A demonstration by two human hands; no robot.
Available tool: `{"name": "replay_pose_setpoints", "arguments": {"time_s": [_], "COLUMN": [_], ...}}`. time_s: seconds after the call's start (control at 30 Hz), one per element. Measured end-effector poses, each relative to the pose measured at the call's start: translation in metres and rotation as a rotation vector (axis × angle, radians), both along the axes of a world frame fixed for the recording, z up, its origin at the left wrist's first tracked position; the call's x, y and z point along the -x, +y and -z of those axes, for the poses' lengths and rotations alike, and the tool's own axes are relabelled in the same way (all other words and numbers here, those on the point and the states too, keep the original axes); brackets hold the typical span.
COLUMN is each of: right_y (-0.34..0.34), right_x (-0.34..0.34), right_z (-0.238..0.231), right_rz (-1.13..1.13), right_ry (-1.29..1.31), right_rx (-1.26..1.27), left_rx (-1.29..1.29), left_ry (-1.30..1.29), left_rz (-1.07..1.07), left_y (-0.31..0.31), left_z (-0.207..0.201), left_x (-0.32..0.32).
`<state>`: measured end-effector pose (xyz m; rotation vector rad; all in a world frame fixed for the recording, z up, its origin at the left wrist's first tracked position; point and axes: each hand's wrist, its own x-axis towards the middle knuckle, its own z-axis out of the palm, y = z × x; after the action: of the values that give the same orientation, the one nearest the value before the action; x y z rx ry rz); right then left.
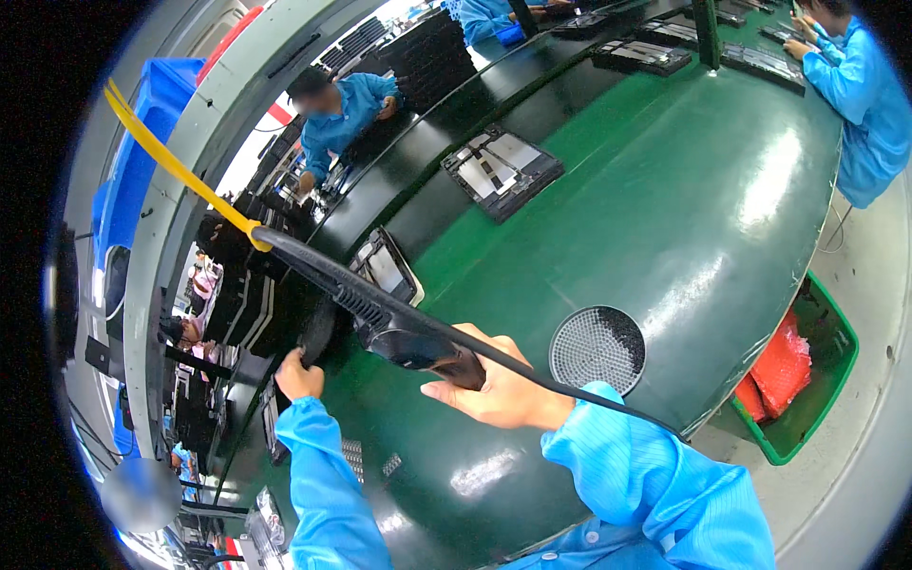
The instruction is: The recorder uses an electric screwdriver to install internal components and fasten screws into electronic device frames.
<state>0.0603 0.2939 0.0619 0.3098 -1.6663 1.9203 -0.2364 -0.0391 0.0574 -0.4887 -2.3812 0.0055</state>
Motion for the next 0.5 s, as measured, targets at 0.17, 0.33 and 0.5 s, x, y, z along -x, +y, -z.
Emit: {"name": "replay_pose_setpoints", "arguments": {"time_s": [0.17,0.33,0.5], "right_y": [0.009,0.002,0.014], "right_x": [-0.006,-0.001,-0.002], "right_z": [0.008,0.007,-0.002], "right_rz": [-0.167,-0.193,-0.066], "right_ry": [-0.04,-0.052,-0.007], "right_rx": [0.102,0.208,0.233], "left_rx": [-0.088,-0.358,-0.226], "left_ry": [0.194,0.323,0.147], "left_rz": [0.049,0.149,0.44], "left_y": [-0.001,-0.03,0.03], "left_z": [-0.053,-0.061,-0.056], "left_x": [-0.056,-0.138,-0.237]}}
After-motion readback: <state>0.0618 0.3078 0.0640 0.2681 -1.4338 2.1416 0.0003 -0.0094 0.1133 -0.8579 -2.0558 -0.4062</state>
